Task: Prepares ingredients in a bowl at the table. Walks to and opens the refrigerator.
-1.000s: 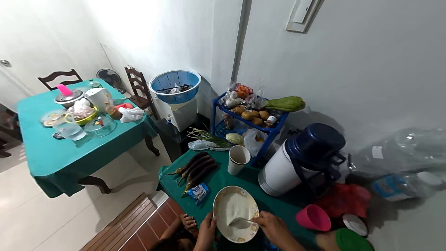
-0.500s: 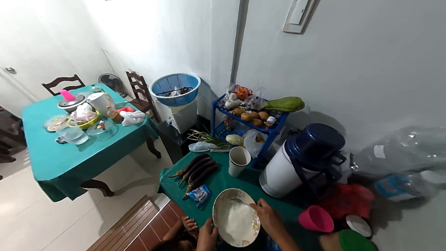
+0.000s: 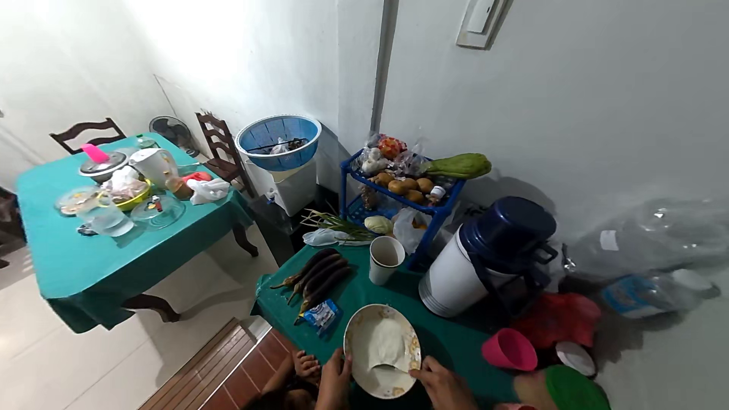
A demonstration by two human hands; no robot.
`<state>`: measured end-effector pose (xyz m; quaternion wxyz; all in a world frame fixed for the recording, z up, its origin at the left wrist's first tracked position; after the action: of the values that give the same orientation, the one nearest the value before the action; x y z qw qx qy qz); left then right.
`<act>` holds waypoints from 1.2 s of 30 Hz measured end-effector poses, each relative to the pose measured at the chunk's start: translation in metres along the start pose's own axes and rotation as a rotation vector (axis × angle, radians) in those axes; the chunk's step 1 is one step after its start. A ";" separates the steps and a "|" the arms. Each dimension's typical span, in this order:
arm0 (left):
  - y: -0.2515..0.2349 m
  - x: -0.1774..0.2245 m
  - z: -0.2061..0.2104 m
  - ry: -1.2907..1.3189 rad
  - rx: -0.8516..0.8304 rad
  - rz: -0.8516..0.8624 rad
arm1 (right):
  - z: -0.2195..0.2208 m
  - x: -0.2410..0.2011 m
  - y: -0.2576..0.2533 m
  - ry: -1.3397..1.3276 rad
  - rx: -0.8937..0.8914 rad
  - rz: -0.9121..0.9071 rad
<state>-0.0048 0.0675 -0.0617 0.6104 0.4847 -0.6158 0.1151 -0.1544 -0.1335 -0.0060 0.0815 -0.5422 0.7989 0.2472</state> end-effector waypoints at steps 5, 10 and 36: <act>0.000 -0.001 0.000 -0.001 0.001 0.010 | -0.006 0.006 -0.020 0.069 0.044 0.037; 0.002 -0.002 0.001 0.001 0.002 0.004 | -0.009 0.005 -0.050 0.090 0.105 0.100; 0.018 0.000 0.012 0.194 -0.051 -0.103 | 0.005 -0.007 -0.005 0.088 0.071 0.030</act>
<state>-0.0258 0.0675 -0.0561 0.6844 0.4866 -0.5309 0.1140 -0.1476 -0.1266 -0.0088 0.0619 -0.5373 0.8180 0.1958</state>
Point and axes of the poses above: each hand's wrist, its own y-axis away from the middle knuckle, its own z-axis out of the palm, x = y × z, the point moved 2 cm from there along -y, towards the middle knuckle, and after that the axes turned 7 degrees about y, right-handed, at the moved point
